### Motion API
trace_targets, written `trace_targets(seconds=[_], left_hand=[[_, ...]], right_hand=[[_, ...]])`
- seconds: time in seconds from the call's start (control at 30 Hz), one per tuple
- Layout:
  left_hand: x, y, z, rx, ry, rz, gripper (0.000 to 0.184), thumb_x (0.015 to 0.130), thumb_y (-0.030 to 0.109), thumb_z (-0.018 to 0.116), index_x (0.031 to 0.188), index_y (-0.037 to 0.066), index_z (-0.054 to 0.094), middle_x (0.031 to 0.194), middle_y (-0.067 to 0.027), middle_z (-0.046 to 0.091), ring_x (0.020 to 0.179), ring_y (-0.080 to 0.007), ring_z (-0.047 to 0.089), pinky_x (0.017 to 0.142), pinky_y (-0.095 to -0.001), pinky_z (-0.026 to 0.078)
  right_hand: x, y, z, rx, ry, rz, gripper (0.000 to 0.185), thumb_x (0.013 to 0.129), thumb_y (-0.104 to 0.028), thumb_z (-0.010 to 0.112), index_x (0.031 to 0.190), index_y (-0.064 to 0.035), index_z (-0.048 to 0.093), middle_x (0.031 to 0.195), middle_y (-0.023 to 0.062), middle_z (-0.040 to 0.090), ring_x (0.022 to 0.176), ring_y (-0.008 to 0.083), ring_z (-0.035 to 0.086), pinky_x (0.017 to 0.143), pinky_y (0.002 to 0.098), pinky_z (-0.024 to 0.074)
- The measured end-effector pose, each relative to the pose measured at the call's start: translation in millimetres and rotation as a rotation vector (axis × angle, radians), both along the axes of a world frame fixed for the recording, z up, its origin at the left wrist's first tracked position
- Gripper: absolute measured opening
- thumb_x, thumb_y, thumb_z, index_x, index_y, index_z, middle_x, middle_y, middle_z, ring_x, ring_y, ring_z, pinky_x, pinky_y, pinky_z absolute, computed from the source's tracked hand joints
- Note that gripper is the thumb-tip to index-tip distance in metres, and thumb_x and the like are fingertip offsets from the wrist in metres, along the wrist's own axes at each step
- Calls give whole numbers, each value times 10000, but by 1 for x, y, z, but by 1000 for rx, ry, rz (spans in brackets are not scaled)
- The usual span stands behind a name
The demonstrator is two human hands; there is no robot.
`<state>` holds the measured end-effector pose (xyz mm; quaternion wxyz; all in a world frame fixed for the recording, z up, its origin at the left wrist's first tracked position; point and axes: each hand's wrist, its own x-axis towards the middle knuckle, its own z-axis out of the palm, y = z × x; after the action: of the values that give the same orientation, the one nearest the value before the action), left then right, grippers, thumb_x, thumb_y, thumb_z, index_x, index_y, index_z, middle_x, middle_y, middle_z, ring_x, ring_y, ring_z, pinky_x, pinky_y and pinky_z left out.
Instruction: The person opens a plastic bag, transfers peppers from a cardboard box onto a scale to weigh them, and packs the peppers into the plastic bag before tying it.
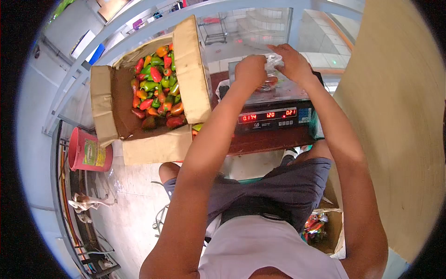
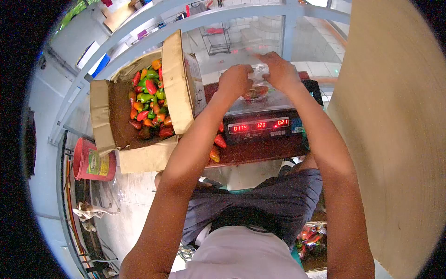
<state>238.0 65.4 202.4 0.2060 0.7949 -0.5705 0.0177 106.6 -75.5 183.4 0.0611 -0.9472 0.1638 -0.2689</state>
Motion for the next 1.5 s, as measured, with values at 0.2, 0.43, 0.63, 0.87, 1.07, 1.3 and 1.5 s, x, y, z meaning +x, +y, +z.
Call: trace_targets(seconds=[0.2,0.43,0.63,0.87,1.07,1.3,1.5], left_hand=[[9,-33,0,20,-87,-42,323,745,166,681,1061,116,728,1056,-165,707,1030,-348,667,882,-467,540],[8,-41,8,51,-88,-88,272,748,183,697,1005,103,743,1012,-178,714,964,-370,681,853,-462,550],[28,19,98,-268,163,-159,303,695,209,827,917,29,725,916,-149,726,828,-282,697,757,-382,545],[-33,81,109,-307,732,-494,207,785,127,822,943,24,737,882,-6,707,804,-74,614,730,-263,504],[-97,139,149,-380,1036,-677,106,775,53,794,858,19,737,769,22,692,725,-33,577,648,-240,483],[-115,181,130,-270,849,-783,99,715,9,717,811,13,694,734,-21,671,718,-50,592,644,-235,473],[-100,207,78,-258,644,-581,108,725,7,691,828,-12,666,728,-70,638,690,-117,595,622,-270,457]], right_hand=[[-2,-10,14,53,171,-142,564,799,-185,755,1341,-205,604,1144,79,686,1080,289,651,908,427,545],[-12,-21,13,105,152,-117,454,804,-148,734,1254,-167,673,972,120,734,939,315,693,848,449,550],[-48,37,111,272,-216,71,416,813,-102,736,1226,-134,698,854,132,724,754,269,691,719,362,552],[-90,134,183,322,-341,298,612,782,-25,763,1365,-127,606,1021,59,705,821,108,612,760,272,518],[-142,113,80,888,-92,763,1070,677,-139,900,1556,-89,292,1521,122,414,1349,224,439,1063,339,419],[-96,234,35,1698,321,1512,1019,775,-315,843,1552,-26,250,1499,148,441,1325,233,473,1076,351,416],[-114,284,37,1861,942,1241,589,901,-321,702,1372,1,554,1315,213,588,1177,282,583,1029,416,437]])
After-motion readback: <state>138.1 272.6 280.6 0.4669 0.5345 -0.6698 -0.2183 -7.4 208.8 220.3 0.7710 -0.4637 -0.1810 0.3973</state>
